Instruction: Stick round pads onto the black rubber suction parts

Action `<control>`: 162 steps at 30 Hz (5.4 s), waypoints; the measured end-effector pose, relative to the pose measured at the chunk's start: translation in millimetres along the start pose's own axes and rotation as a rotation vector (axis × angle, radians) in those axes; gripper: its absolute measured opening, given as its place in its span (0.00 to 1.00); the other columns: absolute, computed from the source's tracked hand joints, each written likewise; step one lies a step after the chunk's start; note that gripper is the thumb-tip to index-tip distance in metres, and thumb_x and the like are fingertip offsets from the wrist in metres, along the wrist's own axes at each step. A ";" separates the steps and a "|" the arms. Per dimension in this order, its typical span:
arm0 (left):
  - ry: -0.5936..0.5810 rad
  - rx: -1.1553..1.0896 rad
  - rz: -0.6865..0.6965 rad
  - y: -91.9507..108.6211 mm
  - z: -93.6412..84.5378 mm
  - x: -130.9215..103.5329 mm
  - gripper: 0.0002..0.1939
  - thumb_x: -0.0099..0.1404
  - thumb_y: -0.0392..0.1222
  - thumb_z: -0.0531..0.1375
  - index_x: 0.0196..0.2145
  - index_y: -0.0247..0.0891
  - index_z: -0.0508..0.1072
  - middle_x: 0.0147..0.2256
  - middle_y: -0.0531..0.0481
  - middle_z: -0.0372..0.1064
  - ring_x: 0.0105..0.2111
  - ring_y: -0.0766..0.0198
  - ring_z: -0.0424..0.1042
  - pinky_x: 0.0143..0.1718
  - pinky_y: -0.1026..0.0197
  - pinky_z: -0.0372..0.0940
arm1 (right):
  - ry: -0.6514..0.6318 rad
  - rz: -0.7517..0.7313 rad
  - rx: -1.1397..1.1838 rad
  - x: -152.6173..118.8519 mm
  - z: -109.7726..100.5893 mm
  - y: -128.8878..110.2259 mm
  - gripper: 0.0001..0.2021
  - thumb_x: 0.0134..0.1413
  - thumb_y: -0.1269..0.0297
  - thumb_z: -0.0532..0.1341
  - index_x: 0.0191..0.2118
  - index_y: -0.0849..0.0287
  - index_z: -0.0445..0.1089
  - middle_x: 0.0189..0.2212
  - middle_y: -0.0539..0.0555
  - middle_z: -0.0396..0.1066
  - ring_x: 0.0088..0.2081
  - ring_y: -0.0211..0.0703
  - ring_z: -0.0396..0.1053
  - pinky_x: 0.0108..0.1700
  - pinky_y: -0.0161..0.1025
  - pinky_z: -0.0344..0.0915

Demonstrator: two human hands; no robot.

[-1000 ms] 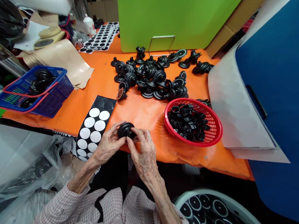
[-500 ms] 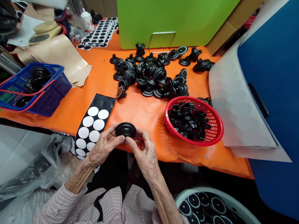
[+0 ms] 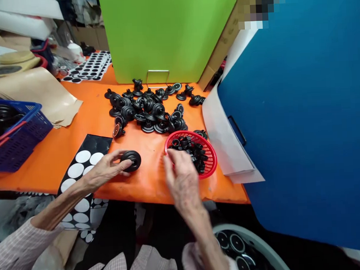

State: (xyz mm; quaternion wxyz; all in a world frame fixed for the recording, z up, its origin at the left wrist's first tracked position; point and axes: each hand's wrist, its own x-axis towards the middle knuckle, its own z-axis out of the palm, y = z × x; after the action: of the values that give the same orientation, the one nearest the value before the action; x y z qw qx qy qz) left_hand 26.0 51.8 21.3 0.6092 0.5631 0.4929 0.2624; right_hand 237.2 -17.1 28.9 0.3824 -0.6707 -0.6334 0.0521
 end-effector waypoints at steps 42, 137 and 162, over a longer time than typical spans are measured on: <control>0.109 -0.640 -0.155 -35.2 13.7 -48.8 0.16 0.55 0.48 0.66 0.36 0.31 0.76 0.36 0.44 0.73 0.36 0.61 0.71 0.35 0.58 0.71 | -0.331 -0.142 0.007 -27.7 46.4 11.9 0.09 0.61 0.62 0.53 0.43 0.57 0.67 0.35 0.55 0.68 0.33 0.44 0.69 0.34 0.41 0.68; 0.231 -0.322 0.169 -31.6 -102.3 -12.4 0.16 0.58 0.48 0.63 0.40 0.34 0.75 0.37 0.46 0.75 0.38 0.60 0.72 0.45 0.57 0.64 | -0.142 -0.319 0.351 11.7 148.7 -92.2 0.20 0.64 0.69 0.47 0.58 0.58 0.63 0.58 0.62 0.64 0.62 0.50 0.58 0.62 0.58 0.56; 0.321 -0.242 0.156 -38.4 -87.4 -23.2 0.09 0.54 0.44 0.64 0.25 0.35 0.72 0.22 0.53 0.65 0.30 0.61 0.67 0.30 0.62 0.63 | 0.079 -0.280 0.269 15.6 130.4 -107.3 0.13 0.65 0.62 0.51 0.39 0.55 0.73 0.35 0.57 0.74 0.38 0.47 0.70 0.42 0.45 0.67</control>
State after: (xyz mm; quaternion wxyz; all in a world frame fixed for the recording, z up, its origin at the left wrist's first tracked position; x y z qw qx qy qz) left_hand -70.1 60.1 2.5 0.5638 0.4733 0.5035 0.4522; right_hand 81.1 44.9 5.9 0.4966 -0.5204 -0.6924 0.0561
